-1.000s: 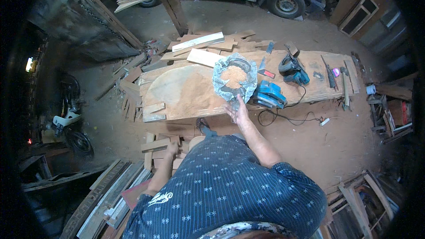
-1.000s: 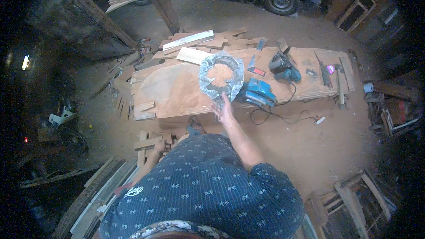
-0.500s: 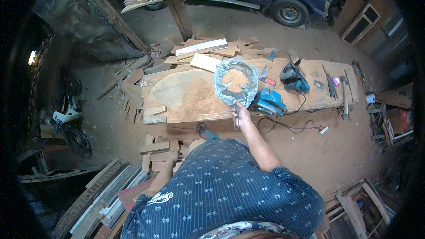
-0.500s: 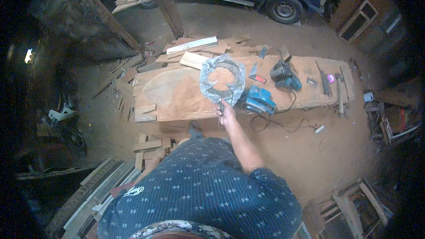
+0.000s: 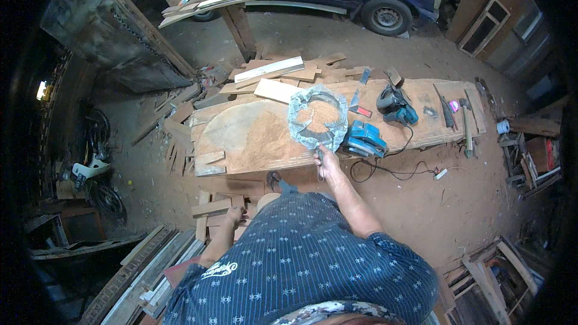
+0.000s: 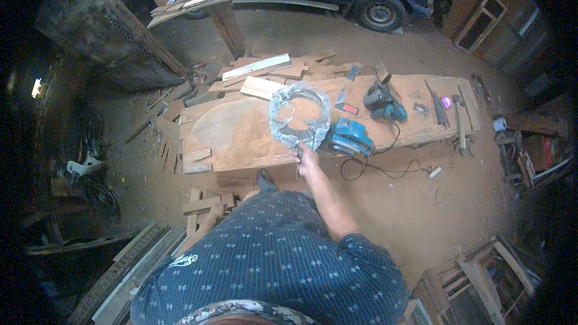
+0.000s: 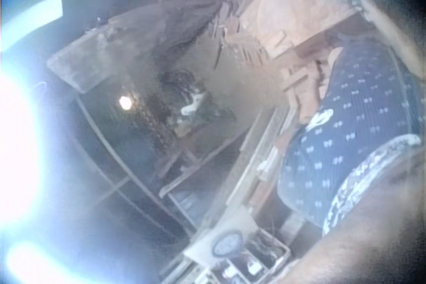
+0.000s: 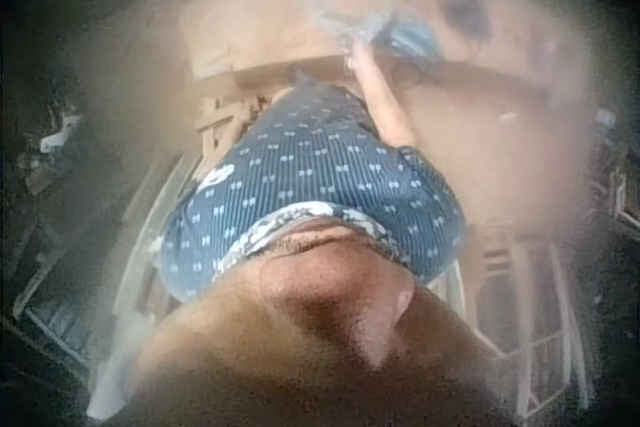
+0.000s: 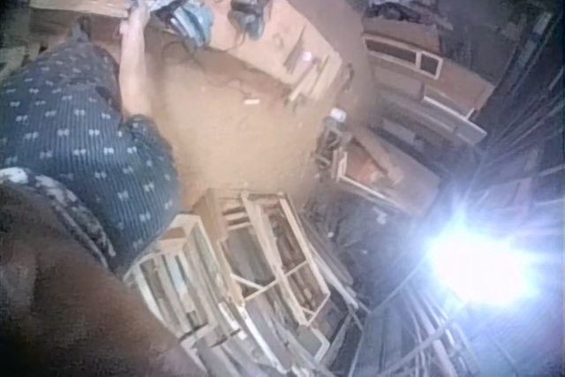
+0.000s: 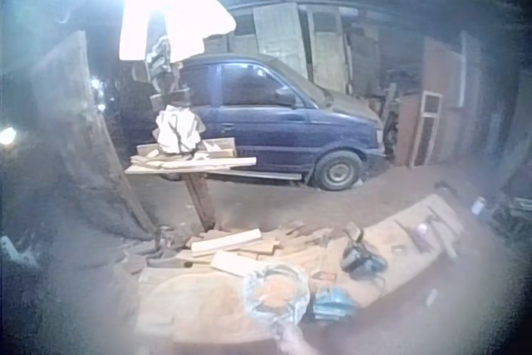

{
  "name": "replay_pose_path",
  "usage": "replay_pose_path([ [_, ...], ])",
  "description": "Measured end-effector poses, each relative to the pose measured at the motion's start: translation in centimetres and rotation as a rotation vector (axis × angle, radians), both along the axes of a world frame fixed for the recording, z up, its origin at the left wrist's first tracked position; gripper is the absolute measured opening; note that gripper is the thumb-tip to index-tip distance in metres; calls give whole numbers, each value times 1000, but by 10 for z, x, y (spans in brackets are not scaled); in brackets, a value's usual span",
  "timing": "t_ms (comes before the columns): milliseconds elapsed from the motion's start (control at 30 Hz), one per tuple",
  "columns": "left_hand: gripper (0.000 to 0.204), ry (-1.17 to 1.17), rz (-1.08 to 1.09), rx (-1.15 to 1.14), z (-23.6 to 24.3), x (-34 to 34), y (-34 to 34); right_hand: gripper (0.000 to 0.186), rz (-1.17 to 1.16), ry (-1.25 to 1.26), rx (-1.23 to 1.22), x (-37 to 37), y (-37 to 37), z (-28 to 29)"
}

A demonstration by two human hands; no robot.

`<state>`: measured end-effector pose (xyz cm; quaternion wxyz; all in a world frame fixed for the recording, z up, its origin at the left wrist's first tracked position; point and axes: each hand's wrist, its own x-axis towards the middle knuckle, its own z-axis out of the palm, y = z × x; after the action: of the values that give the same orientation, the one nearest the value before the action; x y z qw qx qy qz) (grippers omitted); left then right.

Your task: The person uses a circular saw to cut a wooden plank on a workbench in a cluttered workshop. After cutting, they inspect the wood and then sift sawdust through a mesh strainer into a bucket.

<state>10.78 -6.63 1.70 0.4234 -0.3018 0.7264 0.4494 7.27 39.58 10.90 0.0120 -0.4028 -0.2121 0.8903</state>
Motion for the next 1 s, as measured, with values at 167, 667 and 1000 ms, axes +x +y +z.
replay_pose_path([
  [167,34,14,-105,-97,25,20,28,17,22,-21,91,6,17,4],
  [667,32,32,-67,-53,27,27,27,15,144,-20,110,-2,39,-3],
  [1000,34,58,-113,-73,28,17,23,15,156,-44,197,3,34,17],
])
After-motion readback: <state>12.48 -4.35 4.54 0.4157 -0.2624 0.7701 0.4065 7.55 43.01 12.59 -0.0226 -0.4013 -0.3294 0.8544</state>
